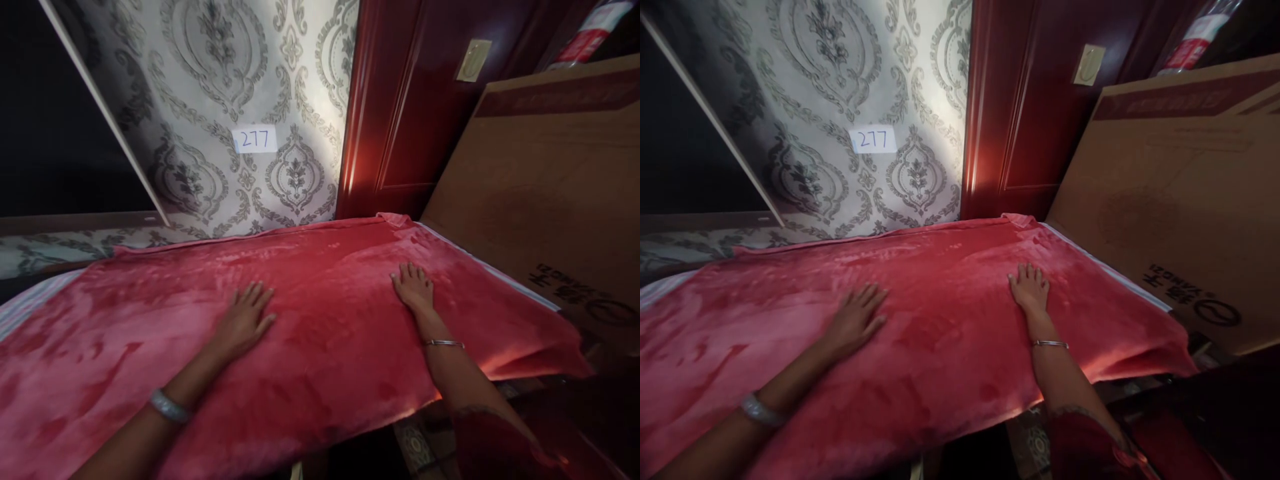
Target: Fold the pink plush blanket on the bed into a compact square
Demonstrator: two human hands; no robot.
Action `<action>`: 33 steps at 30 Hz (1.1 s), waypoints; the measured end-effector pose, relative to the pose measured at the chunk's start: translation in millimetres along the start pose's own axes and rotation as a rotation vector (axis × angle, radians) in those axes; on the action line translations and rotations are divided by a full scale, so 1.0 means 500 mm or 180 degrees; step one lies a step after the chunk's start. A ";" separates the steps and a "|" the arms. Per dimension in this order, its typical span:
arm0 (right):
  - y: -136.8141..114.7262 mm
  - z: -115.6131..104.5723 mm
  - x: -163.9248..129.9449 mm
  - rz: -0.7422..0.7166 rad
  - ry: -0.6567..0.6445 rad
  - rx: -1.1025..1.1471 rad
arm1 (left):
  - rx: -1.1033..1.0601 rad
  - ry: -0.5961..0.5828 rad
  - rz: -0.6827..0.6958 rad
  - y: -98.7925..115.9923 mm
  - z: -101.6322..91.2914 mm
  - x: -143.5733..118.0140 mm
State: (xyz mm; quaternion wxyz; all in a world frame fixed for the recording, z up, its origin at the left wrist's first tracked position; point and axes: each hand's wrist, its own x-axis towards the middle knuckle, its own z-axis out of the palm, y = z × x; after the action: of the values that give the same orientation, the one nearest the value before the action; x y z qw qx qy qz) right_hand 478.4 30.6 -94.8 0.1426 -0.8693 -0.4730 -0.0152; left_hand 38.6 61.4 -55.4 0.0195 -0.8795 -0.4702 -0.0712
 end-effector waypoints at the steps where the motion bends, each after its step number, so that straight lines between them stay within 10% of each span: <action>1: 0.002 0.000 0.000 -0.0010 0.0008 0.0012 | -0.0122 -0.0099 0.0329 0.029 -0.002 0.005; 5: 0.007 0.003 -0.002 -0.0016 -0.0021 0.0010 | -0.0637 -0.0479 0.1610 0.158 0.004 0.042; 9: 0.010 0.008 -0.001 -0.0038 0.0006 -0.0006 | -0.0692 -0.0551 0.1565 0.204 0.028 0.095; 15: 0.013 0.014 0.002 -0.0026 0.0060 -0.0003 | -0.0151 -0.0533 0.0006 -0.011 0.003 0.120; 22: 0.012 0.011 0.000 -0.0026 0.0041 0.0004 | 0.0320 -0.0338 -0.2596 -0.333 -0.071 -0.046; 33: 0.012 0.013 -0.002 0.0018 -0.0025 -0.0024 | 0.0268 0.0089 -0.3076 -0.341 -0.072 -0.091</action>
State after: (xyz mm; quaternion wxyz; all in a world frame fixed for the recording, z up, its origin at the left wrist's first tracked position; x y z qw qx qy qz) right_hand 482.2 28.3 -102.8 0.1375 -0.8712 -0.4710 -0.0131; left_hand -131.7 115.0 -31.7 0.0260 -0.5578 -0.8270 -0.0648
